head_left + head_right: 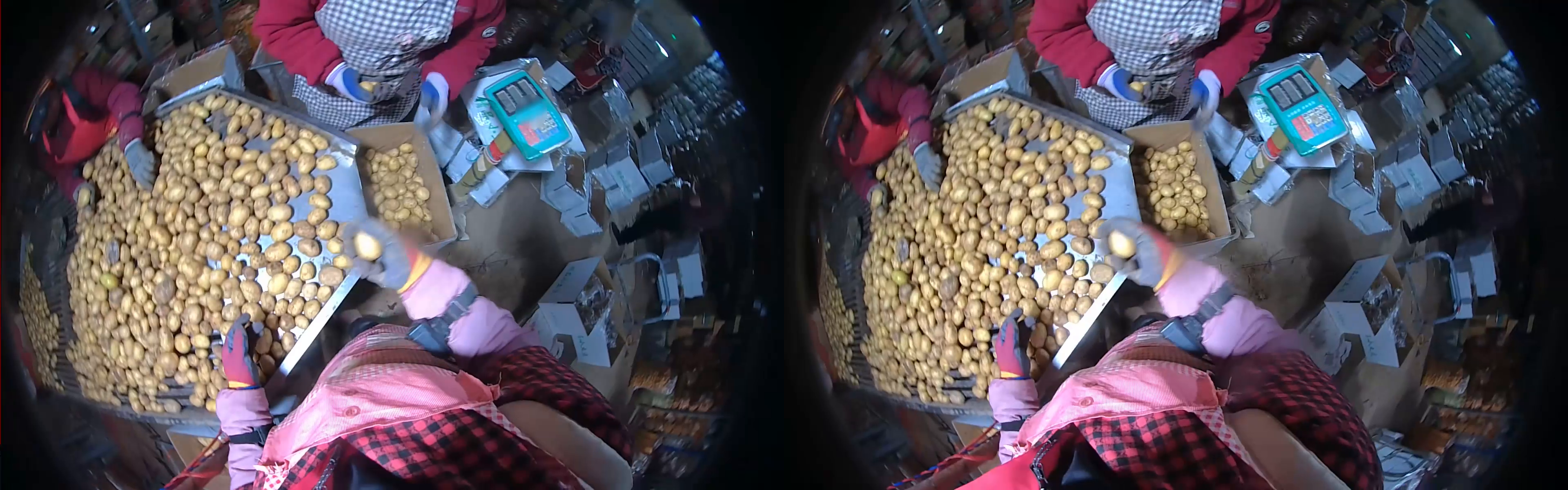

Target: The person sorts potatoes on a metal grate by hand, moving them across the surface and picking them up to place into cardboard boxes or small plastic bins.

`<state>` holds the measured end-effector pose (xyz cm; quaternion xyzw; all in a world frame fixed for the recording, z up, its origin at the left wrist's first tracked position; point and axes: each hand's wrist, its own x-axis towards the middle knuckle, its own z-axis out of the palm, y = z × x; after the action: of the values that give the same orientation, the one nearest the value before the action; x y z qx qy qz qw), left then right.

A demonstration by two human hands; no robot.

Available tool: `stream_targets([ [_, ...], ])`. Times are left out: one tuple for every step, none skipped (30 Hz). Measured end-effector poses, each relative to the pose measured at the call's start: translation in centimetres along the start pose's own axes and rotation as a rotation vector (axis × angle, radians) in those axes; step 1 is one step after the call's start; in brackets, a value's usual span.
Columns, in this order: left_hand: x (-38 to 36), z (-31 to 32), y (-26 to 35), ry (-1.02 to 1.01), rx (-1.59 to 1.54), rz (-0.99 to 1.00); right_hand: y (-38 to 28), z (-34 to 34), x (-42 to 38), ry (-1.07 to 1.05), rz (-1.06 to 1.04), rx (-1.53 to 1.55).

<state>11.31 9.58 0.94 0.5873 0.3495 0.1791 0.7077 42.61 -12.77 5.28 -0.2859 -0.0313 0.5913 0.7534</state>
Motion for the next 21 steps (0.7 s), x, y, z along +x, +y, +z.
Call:
stream_targets([
  [0.1,-0.6,-0.8,0.002,-0.004,-0.011,-1.4,1.0,-1.5,0.095,-0.435,-0.531],
  [0.4,-0.8,-1.0,0.008,-0.01,-0.024,-2.7,1.9,-3.1,0.198,-0.863,-1.062],
  [0.4,-0.6,-0.8,0.013,-0.045,-0.045,-3.6,0.6,-4.5,0.312,-0.898,-1.097],
  [0.6,-0.7,-1.1,-0.026,0.194,0.081,-4.1,-3.4,-5.6,0.455,-0.885,-1.071],
  [0.8,-0.9,-1.5,-0.053,0.437,0.194,-4.4,-7.3,-6.7,0.594,-0.866,-1.035],
  [0.4,-1.0,-1.2,-0.057,0.43,0.193,-4.0,-9.2,-7.8,0.699,-0.883,-1.147],
  [0.0,-1.2,-0.8,-0.062,0.423,0.192,-3.5,-11.2,-8.8,0.813,-0.893,-1.255],
  [-0.5,-0.2,-0.2,-0.04,0.152,0.101,-3.3,-10.4,-10.1,0.847,-0.994,-1.58],
  [-0.7,0.0,0.1,-0.002,-0.015,-0.031,-2.8,-12.3,-10.5,0.892,-0.915,-1.519],
  [-1.3,-0.5,-0.1,0.025,-0.023,-0.037,-2.1,-14.9,-10.5,0.942,-0.846,-1.459],
  [-1.5,-0.6,-0.4,0.046,-0.036,-0.035,-2.1,-15.2,-10.3,0.948,-0.805,-1.463],
  [-1.8,-0.7,-0.7,0.067,-0.05,-0.033,-2.0,-15.4,-10.1,0.953,-0.763,-1.466],
  [-2.6,-0.4,0.0,0.114,-0.068,-0.069,-1.9,-13.3,-10.0,0.91,-0.738,-1.527],
  [-3.6,-0.1,1.0,0.116,-0.057,-0.118,-1.6,-12.0,-10.0,0.866,-0.709,-1.587],
  [-4.7,0.2,2.1,0.115,-0.046,-0.171,-0.7,-13.0,-10.0,0.859,-0.694,-1.19],
  [-5.4,0.7,2.8,0.107,-0.038,-0.223,0.5,-14.7,-9.9,0.84,-0.666,-0.799],
  [-5.7,1.2,2.9,0.169,-0.142,-0.38,1.3,-15.7,-10.7,0.827,-0.577,-0.521],
  [-5.5,0.9,1.4,0.088,-0.13,-0.337,2.1,-16.6,-11.5,0.838,-0.502,-0.233],
  [-4.8,0.2,-1.2,-0.002,-0.123,-0.294,3.2,-16.8,-13.7,0.866,-0.381,-0.054],
  [-4.3,1.3,-1.6,-0.098,-0.122,-0.248,4.0,-16.7,-15.9,0.887,-0.267,0.124],
  [-4.3,2.9,-2.2,-0.114,-0.179,-0.261,4.8,-16.6,-18.1,0.921,-0.247,0.097],
])
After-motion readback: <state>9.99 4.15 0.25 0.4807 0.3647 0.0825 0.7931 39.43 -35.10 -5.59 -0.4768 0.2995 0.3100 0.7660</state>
